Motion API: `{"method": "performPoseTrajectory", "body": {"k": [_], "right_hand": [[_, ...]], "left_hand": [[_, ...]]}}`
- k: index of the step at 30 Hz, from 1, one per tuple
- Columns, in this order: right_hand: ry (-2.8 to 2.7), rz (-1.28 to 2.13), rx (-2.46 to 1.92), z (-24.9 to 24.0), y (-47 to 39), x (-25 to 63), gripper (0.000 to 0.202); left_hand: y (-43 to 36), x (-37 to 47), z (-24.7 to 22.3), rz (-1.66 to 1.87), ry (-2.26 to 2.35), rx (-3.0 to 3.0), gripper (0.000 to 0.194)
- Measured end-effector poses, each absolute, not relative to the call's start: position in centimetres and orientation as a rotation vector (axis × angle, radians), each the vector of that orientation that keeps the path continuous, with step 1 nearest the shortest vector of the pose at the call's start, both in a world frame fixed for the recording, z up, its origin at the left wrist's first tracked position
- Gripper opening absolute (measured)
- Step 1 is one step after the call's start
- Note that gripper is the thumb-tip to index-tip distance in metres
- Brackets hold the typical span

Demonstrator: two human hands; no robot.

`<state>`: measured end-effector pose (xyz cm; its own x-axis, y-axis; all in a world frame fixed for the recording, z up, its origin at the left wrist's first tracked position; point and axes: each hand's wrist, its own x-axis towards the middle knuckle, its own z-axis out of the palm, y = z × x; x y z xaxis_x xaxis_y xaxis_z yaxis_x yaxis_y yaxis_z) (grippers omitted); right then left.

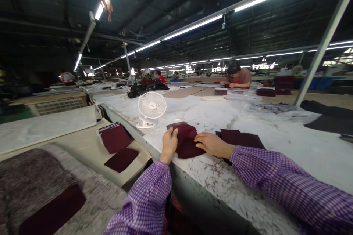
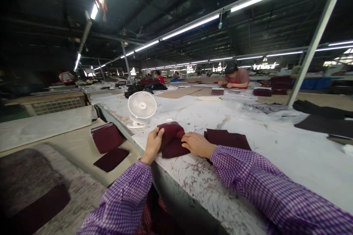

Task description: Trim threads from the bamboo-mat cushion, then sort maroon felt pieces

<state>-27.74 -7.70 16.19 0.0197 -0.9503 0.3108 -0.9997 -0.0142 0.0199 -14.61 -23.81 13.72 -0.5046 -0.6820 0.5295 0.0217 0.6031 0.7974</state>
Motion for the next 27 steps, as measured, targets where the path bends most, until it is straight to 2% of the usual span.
{"method": "performPoseTrajectory", "body": {"k": [8, 11, 13, 15, 17, 21, 25, 27], "right_hand": [[-2.040, 0.228, 2.002, 16.3, -7.5, -27.0, 0.021], [-2.092, 0.366, 1.774, 18.1, -7.6, -26.0, 0.020], [-2.016, 0.533, 1.700, 19.6, -8.0, -25.2, 0.032], [-1.922, 0.624, 1.785, 21.0, -8.8, -24.6, 0.053], [-1.892, 0.620, 1.884, 21.9, -9.8, -24.5, 0.059], [-1.955, 0.499, 1.888, 22.3, -11.0, -25.5, 0.023], [-1.992, 0.274, 1.885, 22.0, -10.5, -25.9, 0.019], [-1.992, 0.114, 1.848, 21.7, -10.1, -25.3, 0.017]], "left_hand": [[-25.0, -13.9, 16.6, -0.796, -1.958, 0.479, 0.029], [-24.2, -14.0, 17.8, -0.676, -2.090, 0.373, 0.021], [-23.5, -14.1, 18.7, -0.595, -2.185, 0.268, 0.013], [-22.8, -14.1, 19.6, -0.531, -2.260, 0.174, 0.009], [-22.1, -13.7, 20.1, -0.421, -2.214, 0.135, 0.012], [-21.6, -12.1, 18.5, -0.252, -2.019, 0.139, 0.025], [-22.0, -11.0, 14.7, -0.187, -2.479, -0.031, 0.026], [-22.2, -11.0, 13.3, -0.147, -2.562, -0.012, 0.022]]}}
